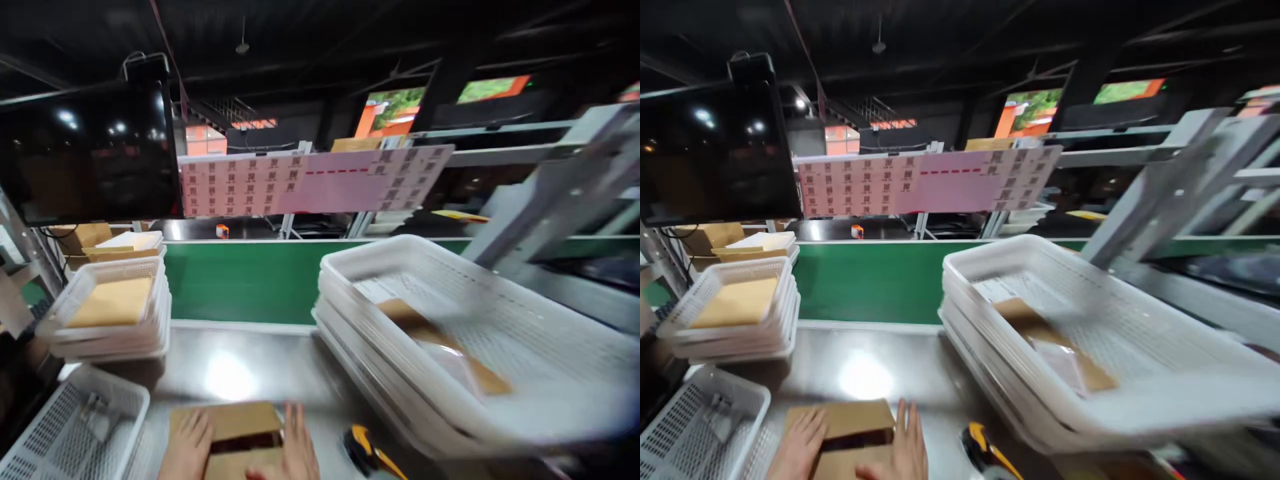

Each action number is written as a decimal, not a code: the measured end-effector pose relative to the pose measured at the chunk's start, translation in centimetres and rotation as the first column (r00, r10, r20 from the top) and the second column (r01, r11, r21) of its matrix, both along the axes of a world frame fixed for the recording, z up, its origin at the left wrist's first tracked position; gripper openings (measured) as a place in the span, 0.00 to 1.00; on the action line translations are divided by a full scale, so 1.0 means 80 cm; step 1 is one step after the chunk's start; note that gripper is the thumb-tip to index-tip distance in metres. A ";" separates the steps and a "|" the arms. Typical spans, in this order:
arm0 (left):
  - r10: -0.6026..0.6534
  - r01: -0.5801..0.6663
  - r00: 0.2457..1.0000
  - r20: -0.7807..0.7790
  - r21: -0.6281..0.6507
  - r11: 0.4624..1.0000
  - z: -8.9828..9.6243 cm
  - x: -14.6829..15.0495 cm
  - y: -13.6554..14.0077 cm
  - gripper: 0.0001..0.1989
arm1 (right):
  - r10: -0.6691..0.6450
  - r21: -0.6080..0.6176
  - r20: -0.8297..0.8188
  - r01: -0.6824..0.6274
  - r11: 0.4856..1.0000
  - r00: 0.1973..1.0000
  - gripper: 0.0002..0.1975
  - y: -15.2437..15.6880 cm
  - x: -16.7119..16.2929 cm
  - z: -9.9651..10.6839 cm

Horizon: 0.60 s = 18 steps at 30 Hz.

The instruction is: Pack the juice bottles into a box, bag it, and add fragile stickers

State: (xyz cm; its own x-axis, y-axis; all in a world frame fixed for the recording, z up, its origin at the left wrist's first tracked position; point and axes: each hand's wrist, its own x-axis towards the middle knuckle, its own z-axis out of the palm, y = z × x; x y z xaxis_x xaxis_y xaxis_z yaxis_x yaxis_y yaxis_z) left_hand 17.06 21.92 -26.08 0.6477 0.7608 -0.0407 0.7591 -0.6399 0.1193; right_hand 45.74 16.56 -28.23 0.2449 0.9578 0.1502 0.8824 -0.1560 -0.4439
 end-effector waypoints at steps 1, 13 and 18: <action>-0.021 0.021 1.000 0.007 -0.049 0.999 0.002 -0.005 -0.021 0.44 | 0.041 -0.056 0.019 -0.040 0.998 0.999 0.77 -0.008 -0.003 0.014; 0.010 -0.012 1.000 -0.009 -0.315 0.949 0.079 -0.020 -0.061 0.65 | 0.529 -0.434 0.036 -0.464 0.773 0.848 0.56 0.006 -0.039 0.128; -0.064 0.048 0.997 -0.043 -0.315 0.948 0.094 -0.034 -0.065 0.63 | 0.328 -0.444 -0.015 -0.301 0.844 0.944 0.57 -0.062 -0.067 0.105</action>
State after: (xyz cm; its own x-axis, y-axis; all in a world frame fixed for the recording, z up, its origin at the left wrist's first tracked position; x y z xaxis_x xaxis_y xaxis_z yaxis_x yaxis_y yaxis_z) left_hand 14.36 16.75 -18.57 0.6795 0.6667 -0.3062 0.7337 -0.6181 0.2823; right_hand 40.41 11.60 -19.83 -0.0767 0.9527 -0.2940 0.9393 -0.0298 -0.3417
